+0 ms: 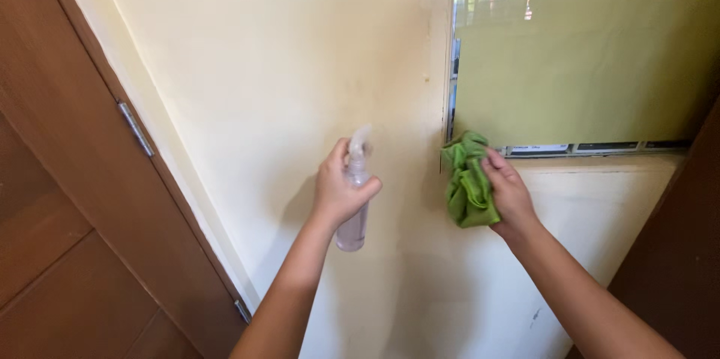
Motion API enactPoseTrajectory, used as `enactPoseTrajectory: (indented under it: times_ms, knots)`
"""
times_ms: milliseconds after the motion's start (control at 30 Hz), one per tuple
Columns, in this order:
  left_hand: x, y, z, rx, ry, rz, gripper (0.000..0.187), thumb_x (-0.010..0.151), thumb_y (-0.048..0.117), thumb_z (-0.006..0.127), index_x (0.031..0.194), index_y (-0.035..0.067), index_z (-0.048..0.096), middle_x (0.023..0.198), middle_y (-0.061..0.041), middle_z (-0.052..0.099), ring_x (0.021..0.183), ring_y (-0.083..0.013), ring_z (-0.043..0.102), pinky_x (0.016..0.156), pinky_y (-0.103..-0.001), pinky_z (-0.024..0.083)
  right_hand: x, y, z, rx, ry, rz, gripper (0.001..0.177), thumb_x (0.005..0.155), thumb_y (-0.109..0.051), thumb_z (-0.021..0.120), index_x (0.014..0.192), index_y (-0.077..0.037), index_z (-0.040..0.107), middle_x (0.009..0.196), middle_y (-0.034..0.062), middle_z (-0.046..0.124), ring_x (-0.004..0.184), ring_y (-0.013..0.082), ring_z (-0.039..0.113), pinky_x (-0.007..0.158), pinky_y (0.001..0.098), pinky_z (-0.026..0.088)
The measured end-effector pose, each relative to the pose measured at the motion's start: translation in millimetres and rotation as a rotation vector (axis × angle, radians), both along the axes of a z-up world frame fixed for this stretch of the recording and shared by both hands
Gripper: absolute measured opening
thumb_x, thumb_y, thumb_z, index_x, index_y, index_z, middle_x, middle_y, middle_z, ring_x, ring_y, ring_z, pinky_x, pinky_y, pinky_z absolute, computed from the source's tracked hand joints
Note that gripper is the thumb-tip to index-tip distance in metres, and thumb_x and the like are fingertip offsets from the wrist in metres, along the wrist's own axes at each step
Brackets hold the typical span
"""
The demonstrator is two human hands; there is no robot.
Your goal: The person sprays a cleaning solution onto a wall and wipes it with a green cloth. They clean the wall near the baseboard, around a power outlet, and along the door frame.
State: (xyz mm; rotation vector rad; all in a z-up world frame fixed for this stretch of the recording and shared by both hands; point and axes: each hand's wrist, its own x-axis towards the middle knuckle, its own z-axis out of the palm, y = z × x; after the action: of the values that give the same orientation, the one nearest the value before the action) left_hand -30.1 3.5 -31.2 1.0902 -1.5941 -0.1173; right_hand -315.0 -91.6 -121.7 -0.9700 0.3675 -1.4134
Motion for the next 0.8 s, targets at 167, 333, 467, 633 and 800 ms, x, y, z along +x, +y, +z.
enactPoseTrajectory:
  times_ms: [167,333,467,633,800]
  knots:
    - [-6.8,5.0,-18.1,0.146,-0.086,0.141,0.042,0.066,0.021,0.078,0.1,0.005,0.06,0.088,-0.012,0.07,0.08,-0.0291,0.07,0.073,-0.04,0.057,-4.3,30.9,22.7,0.133,-0.168,0.055,0.038,0.107,-0.029,0.039,0.142,-0.018,0.049,0.125,0.009,0.065,0.104,0.0316,0.068,0.087,0.0598,0.056]
    - [2.4,12.3,-50.6,0.07,0.011,0.068,0.042,0.065,0.019,0.074,0.102,0.006,0.059,0.097,-0.008,0.072,0.085,-0.0261,0.073,0.074,-0.037,0.057,7.0,40.4,37.0,0.068,-0.13,0.176,0.054,0.107,-0.049,0.028,0.142,-0.014,0.051,0.127,0.0144,0.063,0.108,0.0428,0.065,0.091,0.0615,0.053]
    - [22.3,9.1,-54.0,0.333,-0.053,0.266,0.04,0.067,0.021,0.079,0.097,0.004,0.058,0.086,-0.015,0.069,0.078,-0.0312,0.069,0.073,-0.04,0.056,26.2,27.9,36.6,0.005,-0.108,0.105,0.052,0.11,-0.043,0.028,0.147,-0.014,0.05,0.137,0.014,0.058,0.117,0.0381,0.058,0.098,0.0575,0.049]
    - [50.1,-12.0,-9.7,-0.091,-0.019,0.11,0.049,0.068,0.018,0.075,0.111,0.005,0.057,0.101,-0.011,0.071,0.087,-0.0282,0.072,0.077,-0.038,0.056,66.1,0.8,61.4,-0.436,0.031,-0.328,0.055,0.105,-0.022,0.035,0.157,-0.006,0.042,0.159,0.0161,0.046,0.147,0.0357,0.043,0.124,0.0488,0.033]
    - [66.8,-21.7,27.5,-0.023,0.051,0.107,0.044,0.07,0.018,0.076,0.109,0.005,0.059,0.102,-0.009,0.072,0.09,-0.0222,0.074,0.079,-0.035,0.059,122.9,-18.3,137.4,-0.833,0.605,-0.97,0.055,0.113,-0.03,0.041,0.16,-0.004,0.037,0.168,0.0201,0.033,0.158,0.0417,0.022,0.131,0.0523,0.015]
